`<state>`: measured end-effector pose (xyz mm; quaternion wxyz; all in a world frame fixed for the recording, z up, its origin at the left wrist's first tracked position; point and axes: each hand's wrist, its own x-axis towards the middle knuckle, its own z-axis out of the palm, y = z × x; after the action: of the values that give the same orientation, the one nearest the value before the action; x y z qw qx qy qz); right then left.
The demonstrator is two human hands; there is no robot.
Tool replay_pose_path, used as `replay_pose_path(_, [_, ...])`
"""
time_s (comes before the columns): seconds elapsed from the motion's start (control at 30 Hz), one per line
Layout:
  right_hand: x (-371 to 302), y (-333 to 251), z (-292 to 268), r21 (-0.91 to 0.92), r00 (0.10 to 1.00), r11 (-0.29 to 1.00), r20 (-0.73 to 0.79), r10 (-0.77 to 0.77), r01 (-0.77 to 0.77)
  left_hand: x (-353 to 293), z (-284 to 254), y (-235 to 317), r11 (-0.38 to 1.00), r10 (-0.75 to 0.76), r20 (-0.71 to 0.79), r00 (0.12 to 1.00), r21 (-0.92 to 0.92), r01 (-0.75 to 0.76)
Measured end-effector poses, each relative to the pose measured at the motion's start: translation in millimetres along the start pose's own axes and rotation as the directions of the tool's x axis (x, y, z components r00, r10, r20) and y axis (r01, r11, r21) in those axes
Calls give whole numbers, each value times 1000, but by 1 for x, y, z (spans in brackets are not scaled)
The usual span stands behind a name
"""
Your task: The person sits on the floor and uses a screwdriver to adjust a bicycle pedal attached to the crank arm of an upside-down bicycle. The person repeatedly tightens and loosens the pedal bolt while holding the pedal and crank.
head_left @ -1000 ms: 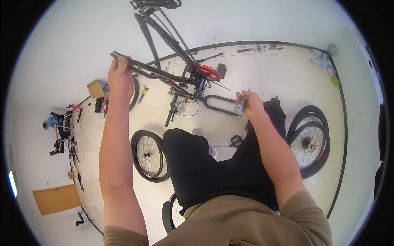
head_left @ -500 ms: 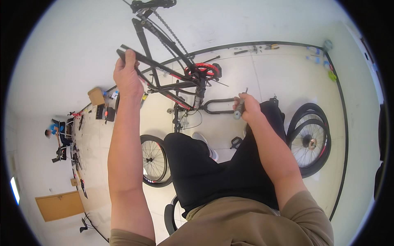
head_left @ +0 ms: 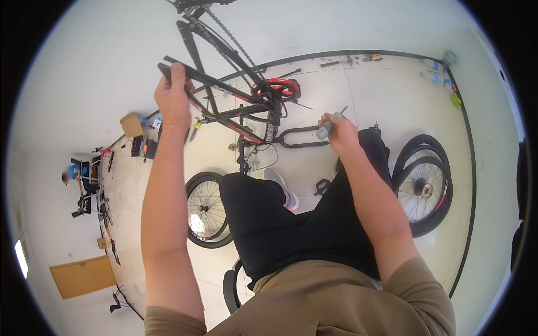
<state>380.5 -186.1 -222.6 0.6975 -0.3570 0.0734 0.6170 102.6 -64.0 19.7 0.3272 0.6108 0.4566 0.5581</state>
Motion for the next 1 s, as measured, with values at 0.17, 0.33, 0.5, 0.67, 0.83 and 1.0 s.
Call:
replay_pose_path(0.17, [-3,-4,1,-52,997,998,-79,22,-27,13,-11,-7,994,27,154,988,102,-44])
replay_pose_path(0.33, [-6,-1,5,-326,991,944,-131,18,-60,10,2,-21,998,64,-23,998,-4,-64])
replay_pose_path(0.5, [-17,11,12,-529,1000,848,3,-23,21,4,21,-21,969,243,-111,964,72,-236])
replay_pose_path(0.67, [-20,30,27,-649,991,757,134,18,74,2,20,-22,955,287,-166,943,121,-270])
replay_pose_path(0.83, [-7,36,63,-648,963,740,269,1,180,-4,22,-20,953,285,-172,943,157,-259])
replay_pose_path(1.0, [16,40,86,-528,944,847,303,131,52,-8,20,-22,948,300,-152,942,157,-276])
